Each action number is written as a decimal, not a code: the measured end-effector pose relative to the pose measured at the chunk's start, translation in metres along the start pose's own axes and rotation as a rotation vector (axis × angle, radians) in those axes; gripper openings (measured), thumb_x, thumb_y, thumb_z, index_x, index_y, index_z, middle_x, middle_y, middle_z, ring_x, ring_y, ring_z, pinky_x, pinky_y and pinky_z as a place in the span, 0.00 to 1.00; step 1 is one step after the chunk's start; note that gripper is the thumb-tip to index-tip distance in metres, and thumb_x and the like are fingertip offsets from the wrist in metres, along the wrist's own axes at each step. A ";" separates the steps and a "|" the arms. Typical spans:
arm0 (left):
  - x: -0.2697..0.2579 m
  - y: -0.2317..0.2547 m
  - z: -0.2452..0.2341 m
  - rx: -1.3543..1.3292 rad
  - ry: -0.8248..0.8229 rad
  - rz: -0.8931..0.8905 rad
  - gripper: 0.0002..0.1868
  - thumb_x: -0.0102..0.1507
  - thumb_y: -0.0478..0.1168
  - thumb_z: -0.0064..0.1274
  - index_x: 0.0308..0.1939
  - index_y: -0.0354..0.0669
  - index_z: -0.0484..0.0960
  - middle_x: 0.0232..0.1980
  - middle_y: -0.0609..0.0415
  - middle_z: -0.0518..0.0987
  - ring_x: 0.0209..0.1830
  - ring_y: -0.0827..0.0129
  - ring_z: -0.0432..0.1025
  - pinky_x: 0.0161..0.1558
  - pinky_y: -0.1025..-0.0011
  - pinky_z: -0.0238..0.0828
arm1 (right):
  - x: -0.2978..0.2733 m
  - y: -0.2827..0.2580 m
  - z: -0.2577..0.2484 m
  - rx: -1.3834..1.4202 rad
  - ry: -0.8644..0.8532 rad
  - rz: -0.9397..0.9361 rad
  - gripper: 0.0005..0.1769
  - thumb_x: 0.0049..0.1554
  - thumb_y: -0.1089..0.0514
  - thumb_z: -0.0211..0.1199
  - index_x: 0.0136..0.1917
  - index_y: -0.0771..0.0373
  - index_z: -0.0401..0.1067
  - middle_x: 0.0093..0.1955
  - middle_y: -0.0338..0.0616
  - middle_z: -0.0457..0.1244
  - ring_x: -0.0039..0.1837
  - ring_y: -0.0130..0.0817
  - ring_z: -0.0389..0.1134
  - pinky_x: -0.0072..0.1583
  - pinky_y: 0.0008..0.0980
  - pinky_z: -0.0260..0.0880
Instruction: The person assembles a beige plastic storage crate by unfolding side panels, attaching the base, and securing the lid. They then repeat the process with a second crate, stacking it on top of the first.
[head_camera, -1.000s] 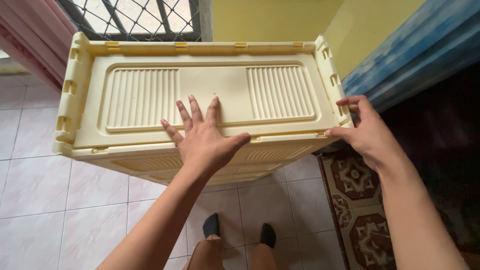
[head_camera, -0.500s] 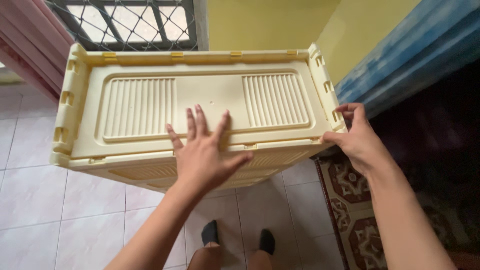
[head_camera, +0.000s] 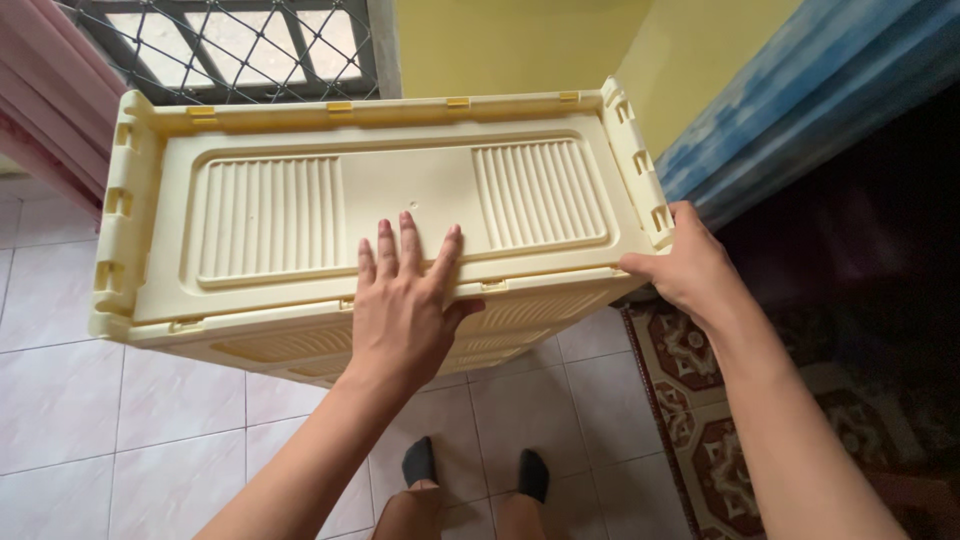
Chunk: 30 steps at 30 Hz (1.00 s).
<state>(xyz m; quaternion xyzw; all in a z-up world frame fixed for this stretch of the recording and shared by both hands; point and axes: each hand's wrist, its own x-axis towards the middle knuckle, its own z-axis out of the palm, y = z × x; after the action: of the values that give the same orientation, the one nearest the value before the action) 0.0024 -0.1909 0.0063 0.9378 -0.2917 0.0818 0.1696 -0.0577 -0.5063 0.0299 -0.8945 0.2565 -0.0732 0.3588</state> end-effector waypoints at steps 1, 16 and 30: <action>0.000 -0.001 0.001 -0.006 -0.005 0.006 0.45 0.59 0.65 0.54 0.76 0.55 0.61 0.76 0.27 0.55 0.77 0.30 0.47 0.73 0.42 0.41 | -0.001 0.001 0.001 0.042 -0.006 0.003 0.39 0.46 0.63 0.74 0.67 0.71 0.61 0.62 0.55 0.65 0.62 0.39 0.68 0.63 0.35 0.68; 0.013 0.022 -0.014 0.060 -0.252 -0.136 0.51 0.60 0.63 0.54 0.80 0.53 0.48 0.83 0.34 0.41 0.82 0.35 0.35 0.71 0.37 0.28 | -0.047 0.060 0.000 0.239 0.058 0.077 0.43 0.54 0.46 0.67 0.76 0.61 0.54 0.68 0.51 0.62 0.63 0.41 0.67 0.62 0.40 0.68; 0.032 0.328 0.055 -0.270 -0.175 0.421 0.44 0.59 0.46 0.56 0.78 0.44 0.55 0.82 0.35 0.44 0.80 0.37 0.36 0.72 0.41 0.31 | -0.209 0.305 -0.179 0.301 0.150 0.707 0.33 0.58 0.40 0.60 0.72 0.54 0.63 0.72 0.43 0.60 0.68 0.40 0.68 0.63 0.45 0.74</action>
<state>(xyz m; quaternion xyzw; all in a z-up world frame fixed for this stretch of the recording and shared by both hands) -0.1566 -0.4807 0.0519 0.8289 -0.5021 -0.0060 0.2467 -0.4170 -0.6939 -0.0350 -0.6806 0.5608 -0.0472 0.4692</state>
